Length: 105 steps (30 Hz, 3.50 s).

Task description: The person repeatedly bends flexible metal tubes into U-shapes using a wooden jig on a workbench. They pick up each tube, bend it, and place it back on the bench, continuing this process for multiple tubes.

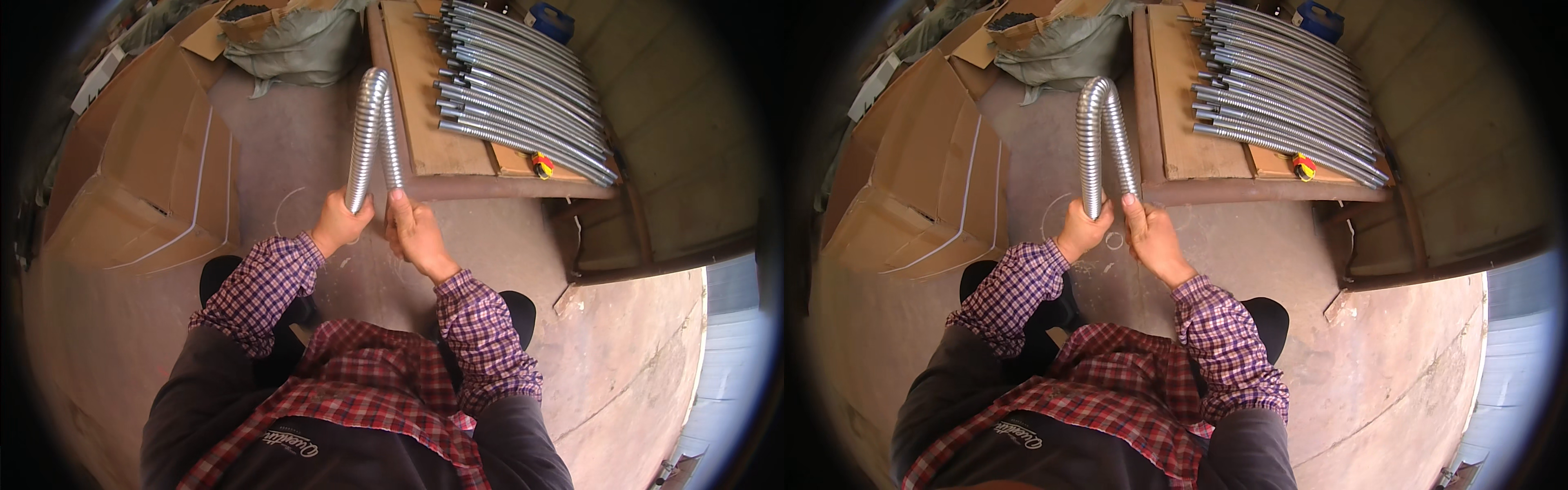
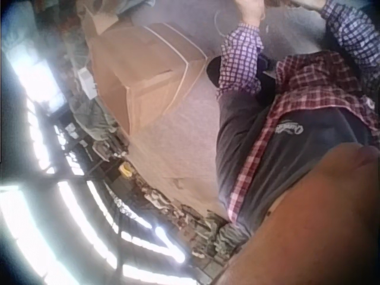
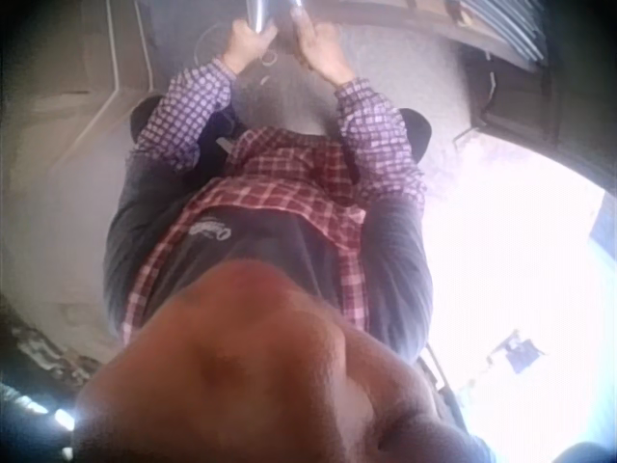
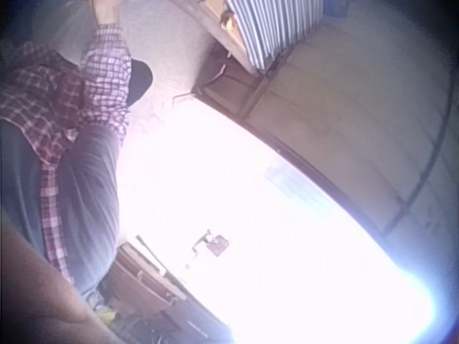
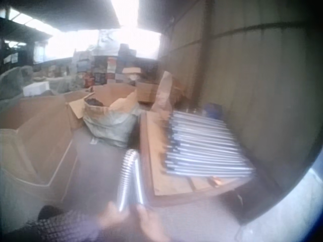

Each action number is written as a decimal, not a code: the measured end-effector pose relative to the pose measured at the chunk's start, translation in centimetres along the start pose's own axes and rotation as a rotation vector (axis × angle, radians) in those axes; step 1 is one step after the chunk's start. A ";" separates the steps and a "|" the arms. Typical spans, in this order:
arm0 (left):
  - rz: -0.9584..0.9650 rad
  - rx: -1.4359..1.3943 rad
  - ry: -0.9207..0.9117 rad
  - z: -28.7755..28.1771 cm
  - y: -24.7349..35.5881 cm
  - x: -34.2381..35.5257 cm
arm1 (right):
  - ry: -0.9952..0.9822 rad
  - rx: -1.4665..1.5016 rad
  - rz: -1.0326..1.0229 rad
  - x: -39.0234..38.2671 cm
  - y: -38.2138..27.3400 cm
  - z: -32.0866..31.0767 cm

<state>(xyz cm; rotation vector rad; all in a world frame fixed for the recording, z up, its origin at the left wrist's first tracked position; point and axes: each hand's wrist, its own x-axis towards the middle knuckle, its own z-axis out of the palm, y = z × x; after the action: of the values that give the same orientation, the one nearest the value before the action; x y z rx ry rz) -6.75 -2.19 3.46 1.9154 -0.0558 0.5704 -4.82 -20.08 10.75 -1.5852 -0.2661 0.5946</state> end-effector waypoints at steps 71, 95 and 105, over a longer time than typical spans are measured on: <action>0.489 0.967 -0.268 21.4 -3.1 24.2 | 0.418 -0.660 -0.259 2.7 -0.1 -7.6; 0.074 0.653 -0.392 -1.5 -0.3 11.5 | 0.857 0.713 -0.377 3.5 -0.8 -20.0; -0.071 0.848 -0.553 -3.1 -0.5 4.6 | 0.782 0.952 -0.047 6.1 6.2 -16.6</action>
<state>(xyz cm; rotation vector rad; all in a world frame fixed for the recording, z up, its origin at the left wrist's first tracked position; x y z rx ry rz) -3.70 1.80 5.85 2.8433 -0.1114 -0.0359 7.81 -31.92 3.49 -0.7708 0.5098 -0.0094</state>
